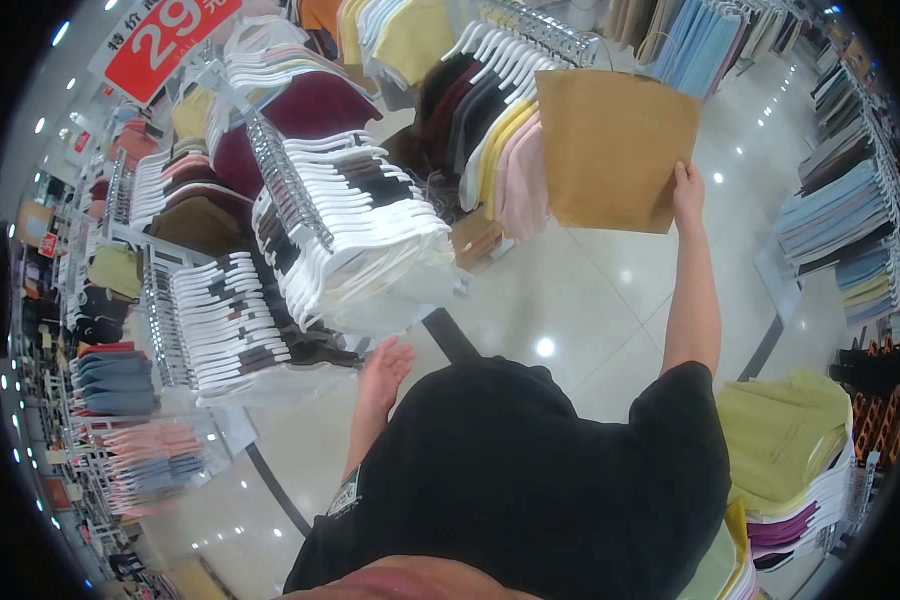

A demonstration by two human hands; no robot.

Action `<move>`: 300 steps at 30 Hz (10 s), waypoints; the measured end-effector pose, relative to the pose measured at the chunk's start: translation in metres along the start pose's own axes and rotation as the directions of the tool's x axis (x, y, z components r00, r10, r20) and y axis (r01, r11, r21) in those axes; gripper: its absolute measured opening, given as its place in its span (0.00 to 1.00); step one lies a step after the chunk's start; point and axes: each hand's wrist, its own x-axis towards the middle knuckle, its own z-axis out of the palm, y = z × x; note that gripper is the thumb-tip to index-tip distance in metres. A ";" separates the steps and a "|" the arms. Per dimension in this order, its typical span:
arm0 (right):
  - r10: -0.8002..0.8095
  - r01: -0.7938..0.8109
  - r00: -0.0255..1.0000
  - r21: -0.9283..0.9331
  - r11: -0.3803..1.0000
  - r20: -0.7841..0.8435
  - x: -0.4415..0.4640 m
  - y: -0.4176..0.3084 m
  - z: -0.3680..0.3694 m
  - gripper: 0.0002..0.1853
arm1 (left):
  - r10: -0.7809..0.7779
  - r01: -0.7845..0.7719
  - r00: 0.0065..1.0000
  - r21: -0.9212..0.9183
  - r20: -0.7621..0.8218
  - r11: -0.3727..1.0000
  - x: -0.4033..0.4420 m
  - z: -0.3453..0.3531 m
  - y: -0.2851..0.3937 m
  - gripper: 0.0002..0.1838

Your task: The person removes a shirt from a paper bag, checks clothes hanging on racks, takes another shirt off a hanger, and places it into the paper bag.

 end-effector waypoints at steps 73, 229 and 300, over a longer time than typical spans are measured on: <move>0.157 -0.184 0.980 0.250 0.951 0.124 0.048 -0.021 -0.061 0.17 | -0.037 -0.010 0.989 0.308 0.146 0.951 0.118 0.146 0.023 0.25; -0.004 -0.008 0.651 0.013 1.000 0.759 -0.308 -0.102 0.276 0.12 | 0.799 -0.465 0.594 0.850 0.093 0.247 -0.080 -0.032 0.111 0.13; -0.353 0.590 0.336 0.097 0.801 0.873 -0.291 -0.180 0.332 0.13 | 0.795 -0.586 0.546 0.558 -0.264 0.588 -0.067 -0.019 0.100 0.14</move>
